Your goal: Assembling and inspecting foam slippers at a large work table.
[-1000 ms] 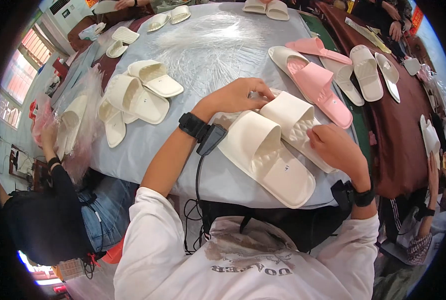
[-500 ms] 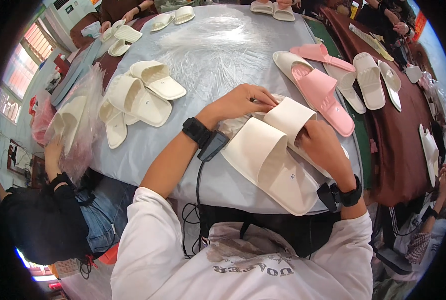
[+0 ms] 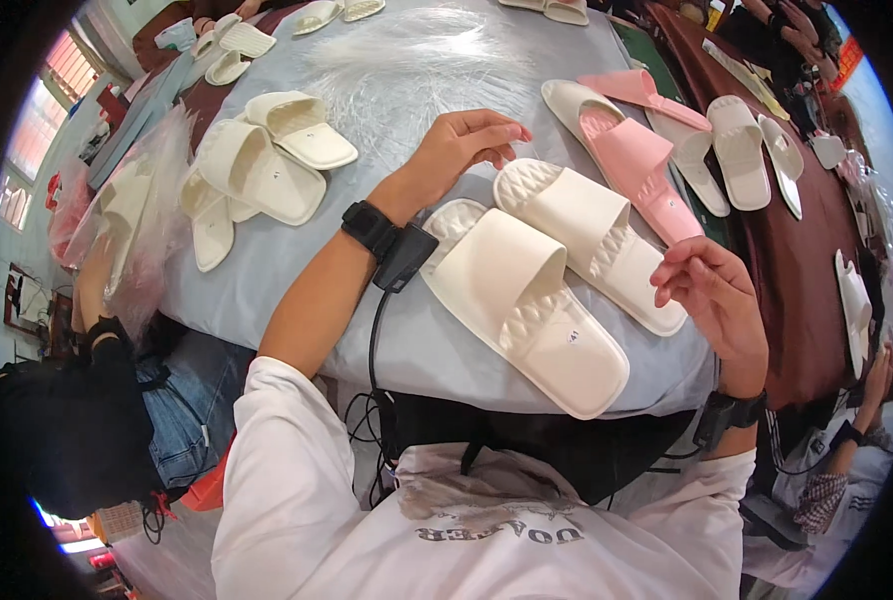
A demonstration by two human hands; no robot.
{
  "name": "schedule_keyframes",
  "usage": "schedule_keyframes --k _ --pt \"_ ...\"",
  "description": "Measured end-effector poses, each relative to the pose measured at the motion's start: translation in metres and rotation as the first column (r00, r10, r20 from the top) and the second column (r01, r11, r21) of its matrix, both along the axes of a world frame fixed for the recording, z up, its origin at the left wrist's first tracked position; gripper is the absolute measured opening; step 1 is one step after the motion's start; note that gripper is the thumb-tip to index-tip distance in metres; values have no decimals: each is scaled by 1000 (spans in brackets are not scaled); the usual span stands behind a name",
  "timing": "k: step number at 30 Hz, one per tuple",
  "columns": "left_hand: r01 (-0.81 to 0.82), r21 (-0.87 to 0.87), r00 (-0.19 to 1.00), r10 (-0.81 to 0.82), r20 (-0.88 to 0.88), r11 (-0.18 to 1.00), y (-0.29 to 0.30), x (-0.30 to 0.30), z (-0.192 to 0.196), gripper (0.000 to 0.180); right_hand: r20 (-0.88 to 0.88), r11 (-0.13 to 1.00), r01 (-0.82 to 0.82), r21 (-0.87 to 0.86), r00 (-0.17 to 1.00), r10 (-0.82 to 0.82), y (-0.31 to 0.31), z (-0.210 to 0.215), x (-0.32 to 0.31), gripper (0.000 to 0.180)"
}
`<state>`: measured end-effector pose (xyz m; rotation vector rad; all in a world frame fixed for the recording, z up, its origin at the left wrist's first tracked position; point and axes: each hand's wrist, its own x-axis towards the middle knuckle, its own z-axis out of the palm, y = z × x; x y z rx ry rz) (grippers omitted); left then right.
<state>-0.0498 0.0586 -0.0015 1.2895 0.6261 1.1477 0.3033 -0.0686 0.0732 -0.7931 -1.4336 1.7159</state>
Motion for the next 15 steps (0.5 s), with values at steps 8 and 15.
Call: schedule_keyframes --k 8,15 --pt "76 -18 994 -74 83 997 -5 12 5 14 -161 968 203 144 970 -180 -10 -20 11 34" --pt "237 40 957 -240 164 971 -1 -13 18 17 -439 880 406 247 856 -272 -20 -24 -15 36"
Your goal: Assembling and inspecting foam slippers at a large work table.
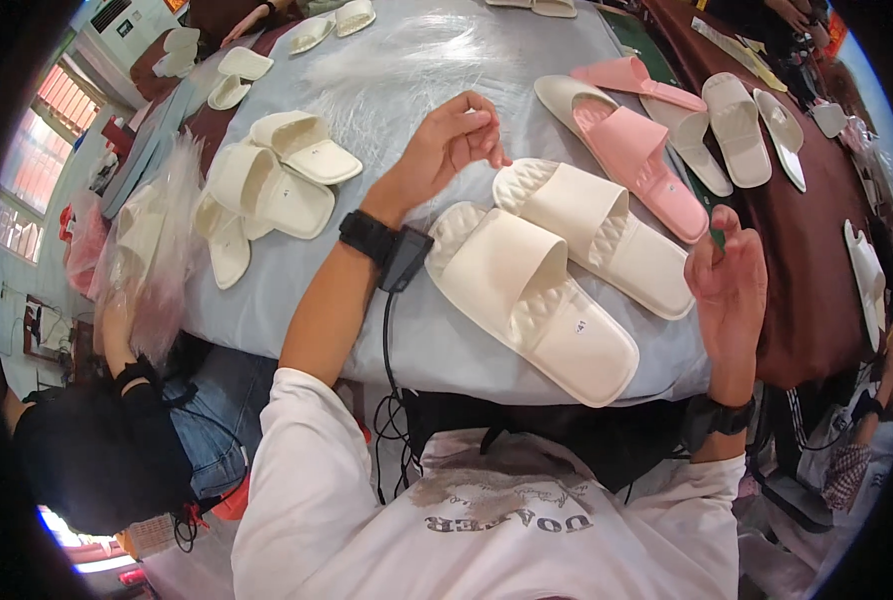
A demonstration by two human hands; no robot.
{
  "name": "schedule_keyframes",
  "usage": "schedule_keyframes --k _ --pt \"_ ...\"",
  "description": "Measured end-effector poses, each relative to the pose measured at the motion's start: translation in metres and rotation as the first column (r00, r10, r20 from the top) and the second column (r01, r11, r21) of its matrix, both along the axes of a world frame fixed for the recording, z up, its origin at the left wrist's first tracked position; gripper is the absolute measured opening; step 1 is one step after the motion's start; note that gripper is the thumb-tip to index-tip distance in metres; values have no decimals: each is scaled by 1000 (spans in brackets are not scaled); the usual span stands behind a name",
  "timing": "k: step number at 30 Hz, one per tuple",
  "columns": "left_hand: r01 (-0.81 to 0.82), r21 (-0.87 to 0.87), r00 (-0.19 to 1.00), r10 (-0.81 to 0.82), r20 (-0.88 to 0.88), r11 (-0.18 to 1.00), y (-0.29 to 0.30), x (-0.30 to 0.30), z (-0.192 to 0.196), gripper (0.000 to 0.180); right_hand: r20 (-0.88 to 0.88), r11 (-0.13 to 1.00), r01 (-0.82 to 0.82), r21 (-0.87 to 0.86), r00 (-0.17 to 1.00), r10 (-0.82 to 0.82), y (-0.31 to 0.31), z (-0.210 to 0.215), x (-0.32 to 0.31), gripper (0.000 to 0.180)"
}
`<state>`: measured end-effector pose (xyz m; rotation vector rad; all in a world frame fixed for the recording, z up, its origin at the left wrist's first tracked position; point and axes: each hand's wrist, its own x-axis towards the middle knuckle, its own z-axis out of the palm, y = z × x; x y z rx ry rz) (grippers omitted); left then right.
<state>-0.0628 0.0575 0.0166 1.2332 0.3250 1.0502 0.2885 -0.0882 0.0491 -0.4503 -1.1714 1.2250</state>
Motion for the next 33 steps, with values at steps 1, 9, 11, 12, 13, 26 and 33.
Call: schedule_keyframes --k 1,9,11,12,13,26,33 --pt "55 75 990 -44 -136 996 -2 -5 9 17 -2 1000 -1 -4 1000 1 -3 -1 1 36" --pt "62 332 835 134 -534 941 -34 -14 47 14 205 956 -195 -221 949 241 -19 -12 11 34" --pt "184 266 750 40 -660 946 -39 -24 54 10 175 950 -201 -237 953 246 -21 -2 7 31" --pt "221 172 713 -38 -701 960 -45 -25 61 10 460 966 -255 -49 853 248 -20 7 3 28" --pt "226 171 710 -42 -702 959 -47 -26 57 10 703 929 -351 117 690 172 -20 11 -2 30" --pt "215 785 882 229 -411 580 -100 55 74 32 657 979 -202 11 740 145 -30 -8 -52 83" --pt "238 893 893 276 -356 382 -92 64 57 44 735 984 -180 12 668 113 -23 -6 -58 86"
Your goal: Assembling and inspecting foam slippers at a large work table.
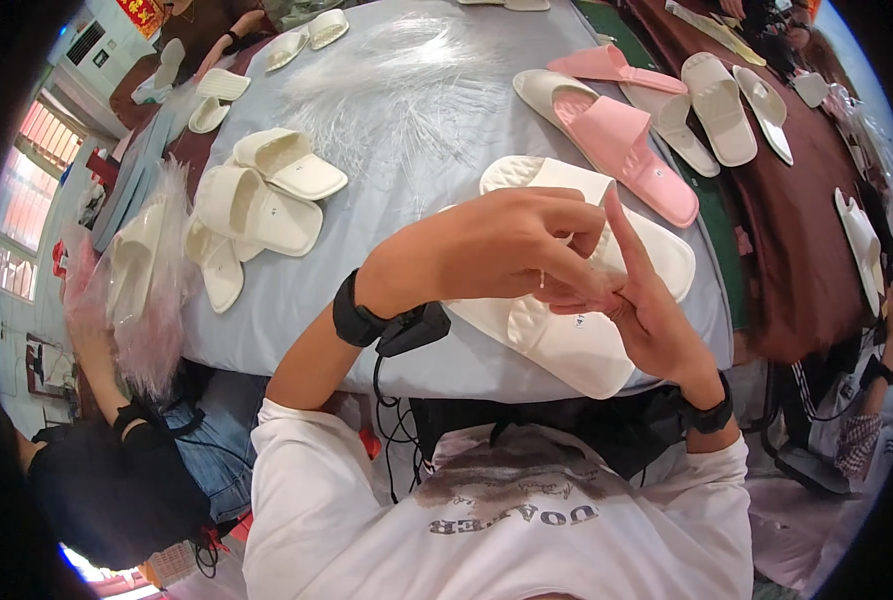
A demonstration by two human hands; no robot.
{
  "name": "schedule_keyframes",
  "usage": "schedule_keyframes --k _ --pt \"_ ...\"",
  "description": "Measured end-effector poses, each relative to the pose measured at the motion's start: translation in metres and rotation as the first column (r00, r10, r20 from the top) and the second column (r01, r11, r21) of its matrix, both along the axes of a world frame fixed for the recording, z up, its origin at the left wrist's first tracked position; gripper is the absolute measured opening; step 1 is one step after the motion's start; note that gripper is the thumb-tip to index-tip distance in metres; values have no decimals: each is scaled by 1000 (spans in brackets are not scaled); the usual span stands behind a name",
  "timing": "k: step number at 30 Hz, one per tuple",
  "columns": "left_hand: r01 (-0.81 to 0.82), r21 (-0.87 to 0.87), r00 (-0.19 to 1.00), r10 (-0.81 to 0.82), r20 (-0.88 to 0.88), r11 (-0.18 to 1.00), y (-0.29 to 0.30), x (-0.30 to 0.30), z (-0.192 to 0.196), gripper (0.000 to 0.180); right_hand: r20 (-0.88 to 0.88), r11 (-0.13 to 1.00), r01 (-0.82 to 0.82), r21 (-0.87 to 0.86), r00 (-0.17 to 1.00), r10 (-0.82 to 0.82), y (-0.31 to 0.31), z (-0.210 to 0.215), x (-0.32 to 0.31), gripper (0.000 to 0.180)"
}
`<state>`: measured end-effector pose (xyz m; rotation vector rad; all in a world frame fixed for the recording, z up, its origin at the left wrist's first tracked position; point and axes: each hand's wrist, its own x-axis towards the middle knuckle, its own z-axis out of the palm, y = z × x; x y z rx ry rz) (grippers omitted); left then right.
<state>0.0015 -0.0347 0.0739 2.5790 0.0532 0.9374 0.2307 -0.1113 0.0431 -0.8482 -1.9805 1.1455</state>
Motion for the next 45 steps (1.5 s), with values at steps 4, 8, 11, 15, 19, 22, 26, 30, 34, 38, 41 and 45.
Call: schedule_keyframes --k 4,8,11,15,19,22,26,30,34,38,41,45 --pt "15 -12 1000 -15 19 1000 -1 -1 -2 42 -63 989 -80 -124 995 73 2 7 -1 89" --pt "30 -55 1000 -30 3 998 -4 0 1 41 18 991 -112 -74 993 114 6 12 4 94" --pt "31 -24 1000 -31 -2 999 -9 1 0 36 251 971 -237 30 942 222 15 19 12 96" --pt "-13 26 999 14 -40 1000 -12 -4 -2 27 206 956 -195 -219 948 241 12 28 4 100" --pt "-67 63 996 70 -49 996 -17 -3 1 25 143 988 -141 -60 979 148 9 28 3 95" --pt "-128 -102 992 130 7 986 -17 -17 7 23 136 992 -69 102 989 55 10 20 12 71" --pt "-157 -205 986 166 26 966 -18 -27 5 20 38 980 -10 197 999 2 11 15 14 22" --pt "-218 -265 976 216 -37 939 -17 -38 6 16 49 921 78 382 993 -105 13 16 7 12" --pt "-469 -318 883 433 -182 824 -6 -78 11 14 226 800 92 593 934 -276 8 19 0 15" --pt "-485 -281 866 410 -287 828 14 -102 -13 15 320 751 53 658 883 -343 4 9 -22 9" --pt "-371 -297 908 276 -315 880 26 -95 -27 17 294 758 90 646 887 -357 3 -5 -40 5" --pt "-363 -505 912 189 -363 783 30 -88 -49 26 273 749 145 647 873 -405 5 -24 -55 4"
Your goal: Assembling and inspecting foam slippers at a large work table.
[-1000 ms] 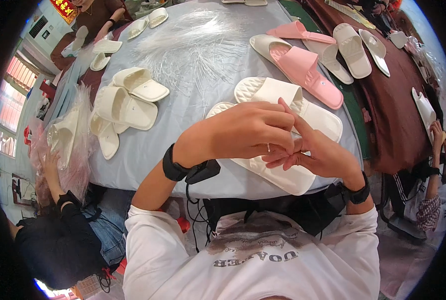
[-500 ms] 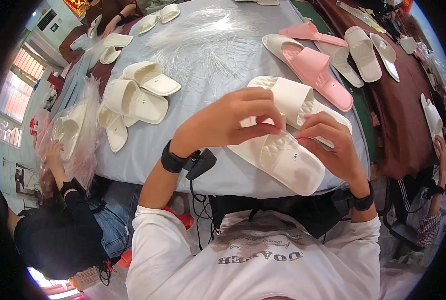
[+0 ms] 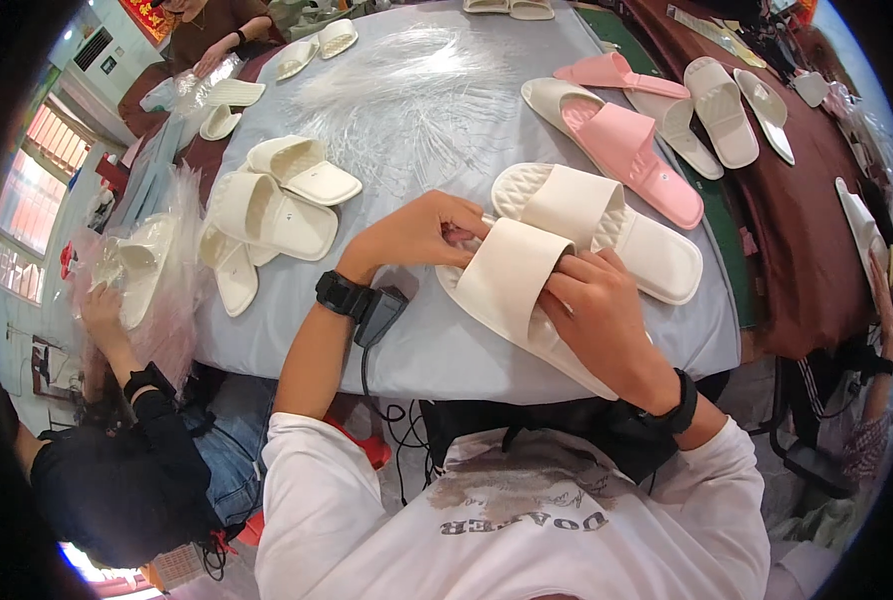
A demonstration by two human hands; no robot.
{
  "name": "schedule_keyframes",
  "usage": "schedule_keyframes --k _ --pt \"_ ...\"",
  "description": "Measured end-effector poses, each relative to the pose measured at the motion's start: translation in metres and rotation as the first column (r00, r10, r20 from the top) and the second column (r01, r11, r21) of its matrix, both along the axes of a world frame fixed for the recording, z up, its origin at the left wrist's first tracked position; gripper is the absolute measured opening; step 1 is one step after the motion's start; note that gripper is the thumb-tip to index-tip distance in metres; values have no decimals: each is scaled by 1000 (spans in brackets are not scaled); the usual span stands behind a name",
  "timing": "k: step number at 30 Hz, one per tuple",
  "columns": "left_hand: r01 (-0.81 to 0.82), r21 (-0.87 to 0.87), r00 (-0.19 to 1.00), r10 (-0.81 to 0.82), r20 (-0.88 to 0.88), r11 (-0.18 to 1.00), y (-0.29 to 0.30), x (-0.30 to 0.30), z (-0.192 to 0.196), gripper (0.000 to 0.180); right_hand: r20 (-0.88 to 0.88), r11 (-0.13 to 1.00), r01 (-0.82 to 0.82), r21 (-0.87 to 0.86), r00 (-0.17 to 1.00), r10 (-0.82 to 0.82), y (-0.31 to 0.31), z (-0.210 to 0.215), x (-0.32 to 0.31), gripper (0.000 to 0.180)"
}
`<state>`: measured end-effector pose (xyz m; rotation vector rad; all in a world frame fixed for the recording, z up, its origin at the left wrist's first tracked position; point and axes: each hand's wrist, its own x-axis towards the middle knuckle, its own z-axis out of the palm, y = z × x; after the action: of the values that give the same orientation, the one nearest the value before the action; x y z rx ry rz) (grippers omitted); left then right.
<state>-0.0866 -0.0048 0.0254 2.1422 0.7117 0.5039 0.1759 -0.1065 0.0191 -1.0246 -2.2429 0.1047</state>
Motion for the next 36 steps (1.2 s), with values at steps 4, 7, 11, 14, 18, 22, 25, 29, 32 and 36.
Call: schedule_keyframes --k 4,7,11,14,18,22,25,29,32,36 --pt "-9 -93 997 17 79 996 1 -2 -16 29 -18 999 41 10 999 -41 2 1 -8 8" --pt "-24 -114 982 45 182 993 -1 5 -22 26 -10 998 56 0 998 -56 3 -1 -8 9" --pt "-110 -204 968 151 201 973 -9 13 -18 11 -21 998 69 9 997 -69 3 -2 -10 11" --pt "-91 -305 958 167 234 948 -9 5 -19 10 -28 999 47 -4 998 -48 0 6 -11 10" --pt "-182 -162 967 207 151 970 -6 -9 -14 8 -150 993 -45 -109 988 29 -9 16 1 11" --pt "-315 39 920 295 257 948 -3 -16 -4 15 -268 930 -110 -351 963 13 -7 62 22 14" --pt "-303 68 898 260 355 951 -9 -10 -4 14 -188 962 -109 -251 980 62 24 94 11 11" --pt "-266 149 927 210 311 952 -13 -6 -5 15 -151 941 -303 -150 948 281 60 107 -23 21" --pt "-276 124 879 198 435 953 -14 0 -6 21 0 881 -473 24 881 473 79 96 -47 20" --pt "-288 223 899 182 399 931 -18 -4 -12 30 -3 805 -591 41 806 592 97 75 -78 12"
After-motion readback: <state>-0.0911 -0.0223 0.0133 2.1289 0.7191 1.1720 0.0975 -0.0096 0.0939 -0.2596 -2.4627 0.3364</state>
